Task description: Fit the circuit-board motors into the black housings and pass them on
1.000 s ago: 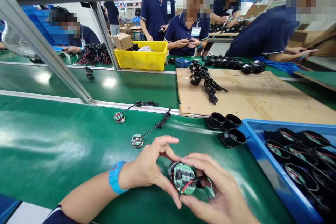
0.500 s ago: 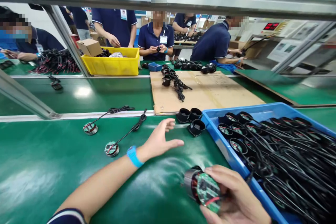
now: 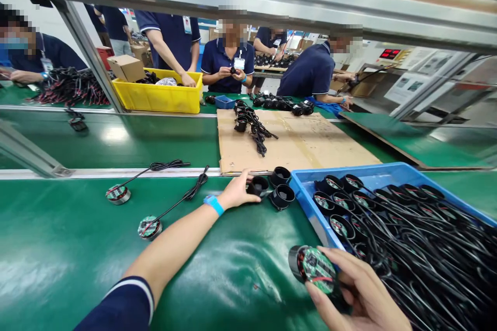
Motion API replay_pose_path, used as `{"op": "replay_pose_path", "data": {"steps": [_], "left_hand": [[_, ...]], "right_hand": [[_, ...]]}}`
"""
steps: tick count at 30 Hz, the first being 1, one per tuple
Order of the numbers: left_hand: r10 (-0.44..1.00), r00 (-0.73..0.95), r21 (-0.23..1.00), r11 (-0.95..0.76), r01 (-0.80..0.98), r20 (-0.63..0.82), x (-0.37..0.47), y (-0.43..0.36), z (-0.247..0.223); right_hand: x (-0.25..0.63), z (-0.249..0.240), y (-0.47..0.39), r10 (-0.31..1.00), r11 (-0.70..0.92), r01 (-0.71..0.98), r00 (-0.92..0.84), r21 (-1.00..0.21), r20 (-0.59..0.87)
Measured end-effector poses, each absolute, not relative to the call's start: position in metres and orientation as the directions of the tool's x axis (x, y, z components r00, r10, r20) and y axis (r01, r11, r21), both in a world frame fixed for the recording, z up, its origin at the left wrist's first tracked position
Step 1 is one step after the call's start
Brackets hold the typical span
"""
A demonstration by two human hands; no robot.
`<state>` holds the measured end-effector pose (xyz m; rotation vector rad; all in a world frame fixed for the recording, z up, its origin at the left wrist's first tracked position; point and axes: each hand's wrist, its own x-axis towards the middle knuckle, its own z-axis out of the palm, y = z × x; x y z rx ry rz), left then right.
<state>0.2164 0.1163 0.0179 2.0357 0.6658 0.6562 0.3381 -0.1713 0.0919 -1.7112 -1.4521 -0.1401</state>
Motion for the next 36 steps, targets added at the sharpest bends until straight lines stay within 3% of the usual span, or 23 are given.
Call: {"op": "replay_pose_path", "data": {"steps": [3, 6, 12, 21, 24, 30, 33, 36], "left_hand": [[0.512, 0.85, 0.86, -0.483, 0.164, 0.126, 0.148, 0.095, 0.026], [0.422, 0.904, 0.859, -0.486, 0.161, 0.069, 0.091, 0.062, 0.032], [0.48, 0.877, 0.835, -0.493, 0.244, 0.027, 0.056, 0.022, 0.026], [0.469, 0.875, 0.86, -0.489, 0.15, 0.115, 0.056, 0.021, 0.009], [0.46, 0.878, 0.858, -0.496, 0.132, 0.131, 0.058, 0.021, 0.004], [0.466, 0.878, 0.862, -0.484, 0.149, 0.11, 0.061, 0.02, 0.006], [0.532, 0.838, 0.851, -0.491, 0.187, 0.123, 0.065, 0.007, 0.006], [0.629, 0.761, 0.836, -0.495, 0.234, 0.159, 0.07, -0.006, 0.002]], "right_hand": [[0.336, 0.088, -0.148, 0.799, 0.068, 0.841, 0.276, -0.536, 0.535], [0.319, 0.079, -0.118, 0.839, 0.187, 0.814, 0.159, -0.55, 0.52], [0.277, 0.063, -0.079, 0.869, 0.422, 0.718, -0.147, -0.554, 0.472], [0.287, 0.08, -0.086, 0.84, 0.535, 0.777, -0.443, -0.333, 0.315], [0.291, 0.079, -0.077, 0.846, 0.532, 0.772, -0.474, -0.347, 0.244], [0.293, 0.078, -0.05, 0.89, 0.376, 0.76, -0.456, -0.53, -0.022], [0.287, 0.079, -0.061, 0.924, 0.32, 0.831, -0.379, -0.456, -0.042], [0.292, 0.067, -0.079, 0.95, 0.308, 0.885, -0.308, -0.351, 0.058]]}}
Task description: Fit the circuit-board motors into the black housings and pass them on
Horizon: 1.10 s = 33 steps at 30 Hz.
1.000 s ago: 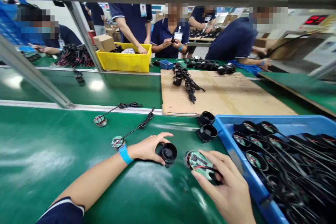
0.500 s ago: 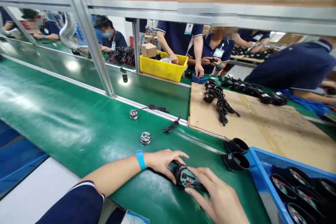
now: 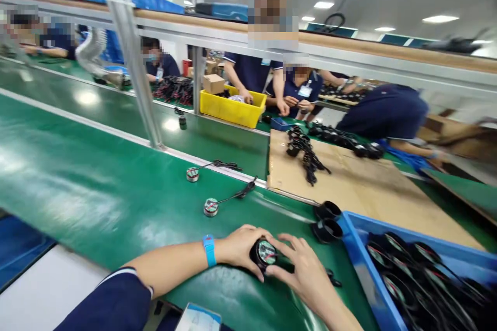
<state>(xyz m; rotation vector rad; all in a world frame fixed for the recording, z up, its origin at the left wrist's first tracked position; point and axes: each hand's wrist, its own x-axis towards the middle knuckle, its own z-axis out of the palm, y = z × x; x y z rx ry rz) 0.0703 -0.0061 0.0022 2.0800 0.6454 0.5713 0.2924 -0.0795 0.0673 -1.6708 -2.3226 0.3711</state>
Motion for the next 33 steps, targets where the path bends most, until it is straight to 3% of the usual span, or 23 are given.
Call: {"op": "replay_pose_path", "data": {"steps": [7, 11, 13, 17, 20, 23, 25, 29, 33], "left_hand": [[0.691, 0.719, 0.878, -0.388, 0.282, 0.075, 0.068, -0.004, 0.034], [0.674, 0.704, 0.853, -0.484, 0.192, 0.224, 0.073, -0.001, 0.067], [0.651, 0.72, 0.855, -0.493, 0.162, 0.24, 0.078, 0.001, 0.066], [0.516, 0.852, 0.81, -0.535, 0.239, 0.089, 0.089, 0.006, 0.05], [0.402, 0.896, 0.77, -0.627, 0.121, 0.187, 0.096, 0.002, 0.063], [0.477, 0.807, 0.795, -0.607, 0.016, 0.349, 0.105, -0.002, 0.078], [0.494, 0.819, 0.816, -0.576, 0.055, 0.293, 0.112, -0.001, 0.075], [0.352, 0.93, 0.77, -0.62, 0.151, 0.101, 0.117, 0.006, 0.056], [0.492, 0.837, 0.807, -0.58, 0.11, 0.24, 0.115, 0.006, 0.056]], "right_hand": [[0.332, 0.019, -0.132, 0.943, 0.057, 0.939, 0.062, -0.339, 0.328], [0.313, 0.031, -0.153, 0.905, 0.028, 0.904, 0.159, -0.427, 0.395], [0.301, 0.042, -0.156, 0.908, 0.029, 0.881, 0.175, -0.473, 0.381], [0.29, 0.055, -0.157, 0.936, -0.013, 0.854, 0.194, -0.52, 0.294], [0.289, 0.057, -0.166, 0.928, -0.031, 0.828, 0.232, -0.56, 0.291], [0.289, 0.061, -0.174, 0.901, 0.021, 0.811, 0.238, -0.584, 0.363], [0.291, 0.061, -0.172, 0.905, 0.021, 0.829, 0.222, -0.558, 0.364], [0.296, 0.057, -0.163, 0.937, -0.02, 0.855, 0.196, -0.518, 0.288], [0.301, 0.054, -0.159, 0.932, 0.045, 0.838, 0.16, -0.543, 0.324]]}}
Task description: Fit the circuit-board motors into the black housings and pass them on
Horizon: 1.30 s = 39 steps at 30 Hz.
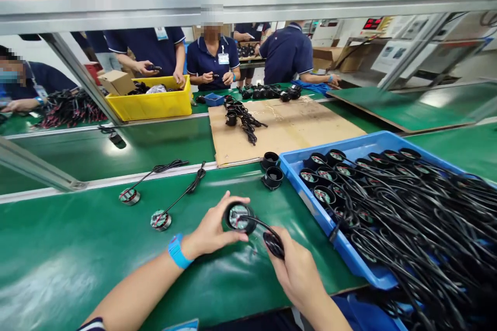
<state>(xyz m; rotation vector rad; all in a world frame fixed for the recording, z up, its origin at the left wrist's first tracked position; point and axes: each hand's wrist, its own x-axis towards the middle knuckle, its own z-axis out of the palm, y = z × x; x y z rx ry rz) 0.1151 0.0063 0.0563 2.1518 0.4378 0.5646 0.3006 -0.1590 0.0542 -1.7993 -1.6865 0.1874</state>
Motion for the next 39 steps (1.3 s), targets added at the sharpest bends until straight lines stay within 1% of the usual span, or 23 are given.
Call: {"op": "replay_pose_path", "data": {"steps": [2, 5, 6, 9, 11, 13, 15, 18, 20, 23, 27, 29, 32, 34, 36, 39], "left_hand": [[0.544, 0.811, 0.817, -0.555, 0.156, 0.215, 0.115, 0.005, 0.056], [0.473, 0.873, 0.786, -0.581, 0.209, 0.117, 0.115, 0.005, 0.051], [0.47, 0.874, 0.784, -0.587, 0.202, 0.127, 0.115, 0.005, 0.049], [0.549, 0.807, 0.804, -0.569, 0.171, 0.218, 0.116, 0.002, 0.048], [0.545, 0.815, 0.805, -0.563, 0.185, 0.194, 0.116, 0.001, 0.046], [0.467, 0.874, 0.78, -0.594, 0.197, 0.135, 0.117, 0.0, 0.046], [0.411, 0.902, 0.766, -0.619, 0.173, 0.129, 0.116, 0.0, 0.048], [0.475, 0.858, 0.795, -0.589, 0.145, 0.195, 0.115, 0.001, 0.052], [0.49, 0.855, 0.807, -0.566, 0.166, 0.168, 0.114, 0.001, 0.05], [0.436, 0.893, 0.789, -0.585, 0.187, 0.111, 0.113, 0.002, 0.043], [0.499, 0.854, 0.805, -0.562, 0.19, 0.147, 0.111, 0.001, 0.033], [0.496, 0.86, 0.804, -0.558, 0.208, 0.122, 0.11, 0.002, 0.029], [0.477, 0.875, 0.809, -0.544, 0.224, 0.079, 0.108, 0.007, 0.034], [0.491, 0.866, 0.831, -0.517, 0.208, 0.089, 0.108, 0.015, 0.048], [0.498, 0.857, 0.841, -0.514, 0.169, 0.133, 0.11, 0.028, 0.068], [0.504, 0.828, 0.809, -0.577, 0.111, 0.246, 0.12, 0.056, 0.095]], "right_hand": [[0.304, 0.051, -0.157, 0.937, 0.051, 0.84, 0.147, -0.54, 0.317], [0.31, 0.042, -0.154, 0.952, 0.038, 0.849, 0.129, -0.526, 0.278], [0.312, 0.039, -0.153, 0.953, 0.039, 0.846, 0.129, -0.533, 0.274], [0.316, 0.032, -0.152, 0.953, 0.041, 0.835, 0.131, -0.549, 0.272], [0.318, 0.03, -0.151, 0.955, 0.034, 0.846, 0.13, -0.532, 0.268], [0.32, 0.029, -0.15, 0.959, 0.031, 0.863, 0.117, -0.505, 0.259], [0.321, 0.029, -0.15, 0.96, 0.029, 0.862, 0.117, -0.506, 0.255], [0.323, 0.031, -0.15, 0.951, 0.039, 0.857, 0.126, -0.513, 0.283], [0.323, 0.032, -0.15, 0.95, 0.035, 0.87, 0.124, -0.491, 0.287], [0.323, 0.03, -0.147, 0.962, 0.021, 0.887, 0.108, -0.461, 0.251], [0.322, 0.028, -0.143, 0.971, -0.004, 0.886, 0.115, -0.464, 0.212], [0.323, 0.029, -0.143, 0.977, -0.019, 0.893, 0.113, -0.45, 0.183], [0.333, 0.04, -0.146, 0.988, 0.002, 0.902, 0.064, -0.433, 0.138], [0.349, 0.054, -0.15, 0.992, 0.048, 0.896, 0.008, -0.441, 0.123], [0.371, 0.073, -0.15, 0.988, 0.102, 0.902, -0.042, -0.419, 0.151], [0.407, 0.106, -0.13, 0.978, 0.144, 0.933, -0.083, -0.33, 0.193]]}}
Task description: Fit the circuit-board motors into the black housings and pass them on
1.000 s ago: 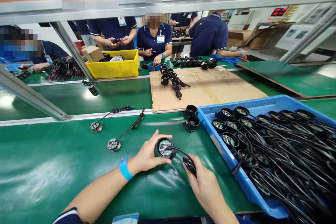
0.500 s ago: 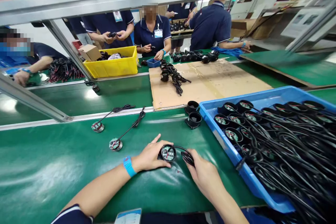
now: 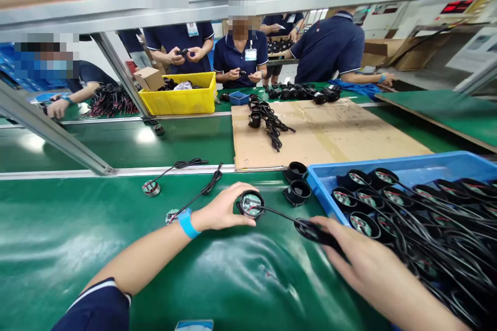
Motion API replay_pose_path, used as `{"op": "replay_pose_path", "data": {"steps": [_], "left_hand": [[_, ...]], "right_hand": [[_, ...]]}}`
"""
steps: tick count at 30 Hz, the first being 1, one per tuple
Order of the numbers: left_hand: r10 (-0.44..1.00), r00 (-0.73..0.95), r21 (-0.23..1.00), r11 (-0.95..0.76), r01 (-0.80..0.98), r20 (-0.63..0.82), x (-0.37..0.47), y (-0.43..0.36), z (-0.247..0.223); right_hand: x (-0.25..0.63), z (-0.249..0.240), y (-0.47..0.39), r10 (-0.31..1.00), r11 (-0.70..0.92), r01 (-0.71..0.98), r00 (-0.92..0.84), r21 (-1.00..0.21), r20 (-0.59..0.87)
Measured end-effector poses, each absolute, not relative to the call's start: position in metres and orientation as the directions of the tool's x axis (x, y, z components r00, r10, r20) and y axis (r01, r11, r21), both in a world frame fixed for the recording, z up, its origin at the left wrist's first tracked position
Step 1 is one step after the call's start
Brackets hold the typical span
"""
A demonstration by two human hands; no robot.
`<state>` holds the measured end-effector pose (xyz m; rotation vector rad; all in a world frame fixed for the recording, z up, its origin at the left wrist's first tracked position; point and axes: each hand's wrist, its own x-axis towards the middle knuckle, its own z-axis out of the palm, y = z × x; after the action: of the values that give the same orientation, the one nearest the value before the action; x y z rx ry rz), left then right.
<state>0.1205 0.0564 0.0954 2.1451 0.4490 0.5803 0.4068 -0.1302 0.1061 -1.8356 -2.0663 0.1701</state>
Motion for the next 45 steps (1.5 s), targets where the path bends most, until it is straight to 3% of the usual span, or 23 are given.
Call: {"op": "replay_pose_path", "data": {"steps": [3, 5, 10, 14, 19, 21, 24, 28, 36, 42, 45], "left_hand": [[0.542, 0.786, 0.775, -0.618, 0.132, 0.299, 0.137, 0.091, 0.105], [0.593, 0.745, 0.781, -0.604, 0.16, 0.305, 0.149, 0.111, 0.105], [0.662, 0.668, 0.792, -0.585, 0.176, 0.34, 0.157, 0.13, 0.112], [0.696, 0.645, 0.832, -0.53, 0.165, 0.315, 0.144, 0.109, 0.122], [0.754, 0.617, 0.912, -0.386, 0.136, 0.227, 0.133, 0.079, 0.124], [0.73, 0.63, 0.891, -0.435, 0.129, 0.265, 0.132, 0.071, 0.124], [0.652, 0.628, 0.792, -0.603, 0.091, 0.424, 0.128, 0.06, 0.122], [0.477, 0.633, 0.606, -0.795, 0.016, 0.609, 0.116, 0.044, 0.115], [0.307, 0.812, 0.409, -0.908, 0.093, 0.496, 0.085, 0.021, 0.106], [0.311, 0.826, 0.414, -0.904, 0.105, 0.47, 0.072, 0.016, 0.103], [0.352, 0.856, 0.483, -0.864, 0.142, 0.378, 0.068, 0.015, 0.098]], "right_hand": [[0.433, 0.137, -0.081, 0.984, 0.119, 0.948, -0.073, -0.296, 0.162], [0.443, 0.154, -0.039, 0.986, 0.128, 0.934, -0.083, -0.334, 0.146], [0.449, 0.168, 0.039, 0.982, 0.161, 0.809, -0.19, -0.565, 0.007], [0.43, 0.157, 0.043, 0.946, 0.11, 0.646, -0.302, -0.755, -0.12], [0.383, 0.151, 0.016, 0.984, 0.1, 0.452, -0.179, -0.887, 0.02], [0.368, 0.155, 0.008, 0.977, 0.198, 0.468, -0.161, -0.861, 0.136], [0.352, 0.159, -0.003, 0.931, 0.366, 0.589, -0.215, -0.721, 0.296], [0.334, 0.151, -0.027, 0.883, 0.459, 0.688, -0.281, -0.562, 0.376], [0.296, 0.132, -0.07, 0.844, 0.464, 0.769, -0.232, -0.44, 0.484], [0.272, 0.129, -0.069, 0.843, 0.446, 0.768, -0.187, -0.46, 0.505], [0.267, 0.125, -0.068, 0.803, 0.477, 0.786, -0.206, -0.394, 0.56]]}}
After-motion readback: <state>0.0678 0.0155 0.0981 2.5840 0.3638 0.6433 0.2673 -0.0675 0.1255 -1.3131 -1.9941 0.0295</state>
